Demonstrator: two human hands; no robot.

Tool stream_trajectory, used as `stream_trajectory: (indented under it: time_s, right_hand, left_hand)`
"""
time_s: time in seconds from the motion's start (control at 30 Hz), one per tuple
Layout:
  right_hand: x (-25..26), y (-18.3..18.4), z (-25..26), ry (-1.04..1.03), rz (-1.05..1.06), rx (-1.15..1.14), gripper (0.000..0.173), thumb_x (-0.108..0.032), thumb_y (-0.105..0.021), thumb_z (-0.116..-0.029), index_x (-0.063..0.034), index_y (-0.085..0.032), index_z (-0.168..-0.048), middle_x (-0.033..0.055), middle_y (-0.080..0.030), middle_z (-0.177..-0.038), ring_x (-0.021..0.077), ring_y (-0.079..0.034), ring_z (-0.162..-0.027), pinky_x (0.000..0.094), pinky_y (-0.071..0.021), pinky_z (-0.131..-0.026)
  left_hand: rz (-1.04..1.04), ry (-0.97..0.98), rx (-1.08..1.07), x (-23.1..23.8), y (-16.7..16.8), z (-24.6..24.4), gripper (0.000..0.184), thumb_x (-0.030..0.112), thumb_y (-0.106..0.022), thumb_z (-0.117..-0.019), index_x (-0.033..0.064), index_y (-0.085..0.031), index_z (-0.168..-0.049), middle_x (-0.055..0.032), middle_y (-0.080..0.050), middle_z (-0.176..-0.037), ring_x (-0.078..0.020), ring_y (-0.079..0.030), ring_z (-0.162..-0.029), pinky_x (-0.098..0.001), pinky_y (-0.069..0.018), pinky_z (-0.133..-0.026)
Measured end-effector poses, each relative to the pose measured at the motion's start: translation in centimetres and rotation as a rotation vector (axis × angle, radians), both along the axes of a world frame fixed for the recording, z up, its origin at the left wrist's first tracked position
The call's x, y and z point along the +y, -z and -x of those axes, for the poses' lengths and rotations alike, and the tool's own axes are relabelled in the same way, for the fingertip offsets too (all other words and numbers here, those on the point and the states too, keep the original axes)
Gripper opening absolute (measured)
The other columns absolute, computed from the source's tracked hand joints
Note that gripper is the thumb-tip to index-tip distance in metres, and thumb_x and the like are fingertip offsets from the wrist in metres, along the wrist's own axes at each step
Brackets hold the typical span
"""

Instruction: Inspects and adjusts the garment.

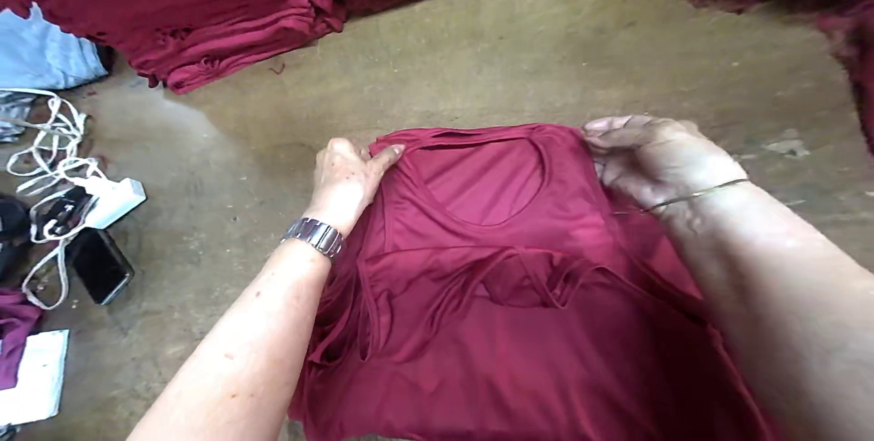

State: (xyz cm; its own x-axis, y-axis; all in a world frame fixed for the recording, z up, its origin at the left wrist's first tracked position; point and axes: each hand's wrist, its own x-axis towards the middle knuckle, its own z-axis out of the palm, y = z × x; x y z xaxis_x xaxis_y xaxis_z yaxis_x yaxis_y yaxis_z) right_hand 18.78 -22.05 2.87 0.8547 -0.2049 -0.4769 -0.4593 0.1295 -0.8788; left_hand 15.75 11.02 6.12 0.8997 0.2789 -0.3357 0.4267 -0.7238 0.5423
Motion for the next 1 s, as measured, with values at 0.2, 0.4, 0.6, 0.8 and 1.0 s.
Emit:
stream_trajectory:
  time_s: [0.2, 0.4, 0.6, 0.8, 1.0]
  right_hand:
    - [4.8, -3.7, 1.1, -0.311, 0.455, -0.28, 0.016, -0.003, -0.065, -0.0937, -0.0003, -0.061, -0.109, 0.0074, -0.073, -0.09, 0.0151, -0.073, -0.077, 0.0349, -0.0635, -0.074]
    - [13.5, -2.6, 0.6, -0.536, -0.045, 0.039, 0.03, -0.028, -0.051, -0.1088, -0.0008, -0.058, -0.12, 0.0095, -0.073, -0.093, 0.0166, -0.074, -0.078, 0.0314, -0.0614, -0.074]
    - [15.0, -2.2, -1.2, -0.157, -0.621, 0.08, 0.012, -0.008, -0.055, -0.1015, -0.002, -0.06, -0.11, 0.0095, -0.068, -0.092, 0.0178, -0.068, -0.079, 0.035, -0.0596, -0.076]
    - [14.7, -0.5, -2.2, -0.202, -0.436, -0.029, 0.024, 0.003, -0.053, -0.0967, 0.0006, -0.062, -0.119, 0.0149, -0.07, -0.112, 0.023, -0.071, -0.102, 0.037, -0.0584, -0.091]
    - [7.2, -3.8, 3.2, -0.631, 0.255, -0.416, 0.016, -0.008, -0.064, -0.0968, -0.005, -0.069, -0.112, 0.0071, -0.073, -0.101, 0.0174, -0.072, -0.085, 0.0365, -0.0632, -0.079]
  left_hand:
    - [-0.045, 0.047, -0.22, 0.1, 1.4, 0.4, 0.016, 0.022, -0.072, -0.0937, 0.0065, -0.07, -0.09, -0.0074, -0.069, -0.081, -0.0207, -0.067, -0.075, -0.0456, -0.0544, -0.074]
    - [0.491, 0.001, -0.412, -1.0, 0.7, 0.9, 0.011, 0.012, -0.064, -0.0979, 0.0064, -0.056, -0.092, -0.0015, -0.058, -0.068, -0.0096, -0.059, -0.059, -0.0271, -0.0523, -0.057]
    - [0.847, -0.062, -0.505, -0.7, 0.8, 0.8, 0.043, -0.013, -0.065, -0.0857, 0.0004, -0.049, -0.123, -0.0092, -0.073, -0.096, -0.0139, -0.071, -0.078, -0.0273, -0.0585, -0.066]
    - [0.194, 0.046, -0.23, 0.4, 2.6, 0.1, 0.065, -0.002, -0.079, -0.0753, 0.003, -0.054, -0.135, -0.0118, -0.067, -0.099, -0.0223, -0.066, -0.083, -0.0421, -0.0573, -0.077]
    - [-0.125, 0.419, -0.406, 0.9, -3.8, 6.5, 0.038, 0.022, -0.074, -0.0897, 0.0016, -0.061, -0.118, -0.0161, -0.063, -0.109, -0.0246, -0.065, -0.09, -0.0411, -0.0575, -0.075]
